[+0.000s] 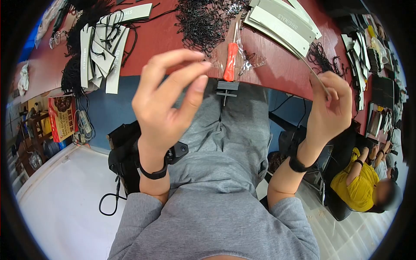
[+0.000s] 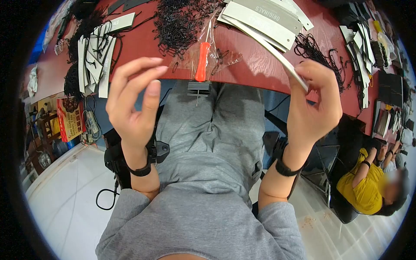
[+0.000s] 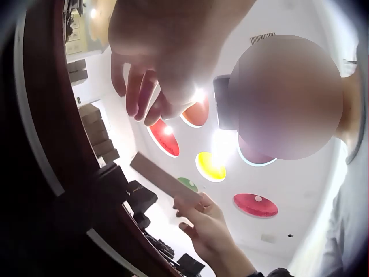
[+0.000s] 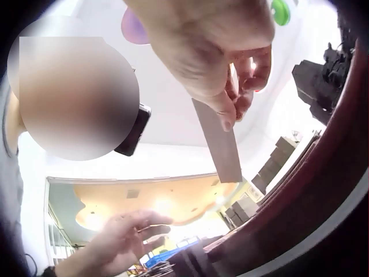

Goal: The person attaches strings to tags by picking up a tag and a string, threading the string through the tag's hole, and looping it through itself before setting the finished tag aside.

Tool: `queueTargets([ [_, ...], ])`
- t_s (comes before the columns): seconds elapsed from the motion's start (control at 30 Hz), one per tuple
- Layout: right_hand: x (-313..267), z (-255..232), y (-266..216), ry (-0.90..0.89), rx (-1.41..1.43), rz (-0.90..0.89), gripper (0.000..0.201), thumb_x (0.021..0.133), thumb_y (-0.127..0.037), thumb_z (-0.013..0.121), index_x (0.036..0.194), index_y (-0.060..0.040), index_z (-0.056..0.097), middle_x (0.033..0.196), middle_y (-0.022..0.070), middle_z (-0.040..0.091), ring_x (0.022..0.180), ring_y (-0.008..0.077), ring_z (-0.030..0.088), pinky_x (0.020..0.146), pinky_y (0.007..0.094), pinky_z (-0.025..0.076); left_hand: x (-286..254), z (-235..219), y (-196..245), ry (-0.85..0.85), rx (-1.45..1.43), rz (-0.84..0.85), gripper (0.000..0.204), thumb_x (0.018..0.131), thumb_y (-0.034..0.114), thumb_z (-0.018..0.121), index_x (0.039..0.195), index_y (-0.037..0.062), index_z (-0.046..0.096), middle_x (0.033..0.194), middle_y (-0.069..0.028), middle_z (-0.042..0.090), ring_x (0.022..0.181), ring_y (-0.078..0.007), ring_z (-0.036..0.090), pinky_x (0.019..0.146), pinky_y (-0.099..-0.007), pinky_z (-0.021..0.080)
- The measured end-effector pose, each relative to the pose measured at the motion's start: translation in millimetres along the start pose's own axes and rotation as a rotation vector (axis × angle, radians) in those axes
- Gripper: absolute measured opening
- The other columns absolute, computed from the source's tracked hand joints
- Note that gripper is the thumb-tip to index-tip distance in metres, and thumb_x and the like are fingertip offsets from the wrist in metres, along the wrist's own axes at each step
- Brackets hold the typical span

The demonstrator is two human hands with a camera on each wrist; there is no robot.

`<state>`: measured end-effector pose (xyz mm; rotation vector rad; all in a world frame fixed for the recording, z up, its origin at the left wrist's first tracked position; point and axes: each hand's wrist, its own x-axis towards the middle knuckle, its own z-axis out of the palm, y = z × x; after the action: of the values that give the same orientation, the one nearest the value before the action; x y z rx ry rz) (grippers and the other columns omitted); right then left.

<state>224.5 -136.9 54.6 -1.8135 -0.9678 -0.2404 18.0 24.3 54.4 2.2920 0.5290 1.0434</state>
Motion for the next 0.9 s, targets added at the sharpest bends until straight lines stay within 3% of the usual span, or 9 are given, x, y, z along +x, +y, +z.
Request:
queueTargets([
  [0.13, -14, -10, -19, 0.004, 0.119, -0.035, 0.018, 0.073, 0.012, 0.068, 0.086, 0.0035, 0.059, 0.082, 0.0117, 0.063, 0.074, 0.0151, 0.056, 0.065, 0.0233, 0.043, -12, 10, 3, -0.042, -0.082, 0.064, 0.018, 0.081, 0.007, 0.066, 0.096, -0.0021, 0.068, 0.1, -0.0148, 0.064, 0.089, -0.025, 0.062, 0.079, -0.0325, 0.05],
  [0.27, -31, -20, -32, -0.2, 0.499, -0.036, 0.019, 0.069, -0.001, 0.075, 0.08, 0.002, 0.06, 0.071, 0.0095, 0.061, 0.062, 0.019, 0.054, 0.057, 0.0287, 0.041, -32, 10, 11, 0.041, -0.254, 0.02, 0.03, 0.071, 0.011, 0.075, 0.099, 0.0015, 0.068, 0.096, -0.0101, 0.065, 0.081, -0.0223, 0.061, 0.068, -0.0317, 0.049],
  [0.33, -40, -12, -40, -0.343, 0.607, 0.043, 0.019, 0.067, -0.003, 0.077, 0.079, 0.0012, 0.063, 0.069, 0.009, 0.062, 0.059, 0.0186, 0.053, 0.055, 0.0286, 0.04, -43, 9, 6, -0.058, -0.411, 0.012, 0.031, 0.071, 0.014, 0.077, 0.097, 0.0009, 0.068, 0.094, -0.01, 0.066, 0.079, -0.0218, 0.061, 0.068, -0.0313, 0.049],
  [0.4, -48, 5, -47, -0.547, 0.417, 0.142, 0.016, 0.069, -0.002, 0.077, 0.08, 0.0002, 0.066, 0.07, 0.0074, 0.063, 0.058, 0.0148, 0.055, 0.053, 0.0264, 0.041, -56, 15, 0, -0.252, -0.508, -0.081, 0.033, 0.071, 0.019, 0.079, 0.096, 0.0007, 0.068, 0.091, -0.0101, 0.066, 0.077, -0.0224, 0.062, 0.067, -0.0315, 0.049],
  [0.47, -59, 28, -46, -0.601, 0.312, 0.126, 0.014, 0.072, -0.001, 0.075, 0.081, -0.0013, 0.064, 0.07, 0.006, 0.061, 0.058, 0.0157, 0.055, 0.054, 0.025, 0.043, -66, 25, -4, -0.259, -0.552, -0.097, 0.027, 0.073, 0.017, 0.077, 0.091, -0.0001, 0.067, 0.084, -0.011, 0.065, 0.072, -0.0232, 0.062, 0.062, -0.0311, 0.048],
  [0.53, -71, 43, -39, -0.577, 0.313, 0.23, 0.014, 0.075, -0.003, 0.074, 0.082, -0.0007, 0.062, 0.07, 0.0063, 0.06, 0.059, 0.0141, 0.055, 0.055, 0.025, 0.044, -77, 29, -12, -0.378, -0.298, -0.269, 0.017, 0.078, 0.01, 0.071, 0.089, -0.0024, 0.067, 0.079, -0.0114, 0.066, 0.067, -0.0219, 0.063, 0.061, -0.0287, 0.048],
  [0.6, -80, 55, -34, -0.5, 0.344, 0.298, 0.013, 0.076, -0.003, 0.073, 0.082, -0.0001, 0.062, 0.071, 0.0063, 0.06, 0.06, 0.0134, 0.056, 0.055, 0.0247, 0.044, -76, 34, -16, -0.311, -0.388, -0.389, 0.009, 0.082, 0.004, 0.067, 0.087, -0.003, 0.066, 0.075, -0.0105, 0.064, 0.063, -0.0193, 0.061, 0.058, -0.0267, 0.047],
  [0.8, -80, 56, -31, -0.483, 0.309, 0.248, 0.013, 0.076, -0.002, 0.073, 0.083, -0.0004, 0.063, 0.072, 0.0061, 0.062, 0.06, 0.0132, 0.056, 0.056, 0.0244, 0.045, -74, 43, -14, -0.217, -0.345, -0.273, 0.007, 0.084, 0.001, 0.063, 0.089, -0.0033, 0.065, 0.074, -0.0109, 0.063, 0.063, -0.0198, 0.062, 0.058, -0.027, 0.047],
  [0.9, -82, 58, -25, -0.48, 0.27, 0.228, 0.013, 0.076, -0.002, 0.073, 0.083, -0.0007, 0.063, 0.072, 0.0062, 0.062, 0.06, 0.0131, 0.056, 0.056, 0.0244, 0.045, -77, 47, -16, -0.247, -0.262, -0.242, 0.009, 0.078, -0.001, 0.066, 0.086, -0.0019, 0.062, 0.076, -0.0117, 0.062, 0.067, -0.0281, 0.062, 0.058, -0.0338, 0.048],
])
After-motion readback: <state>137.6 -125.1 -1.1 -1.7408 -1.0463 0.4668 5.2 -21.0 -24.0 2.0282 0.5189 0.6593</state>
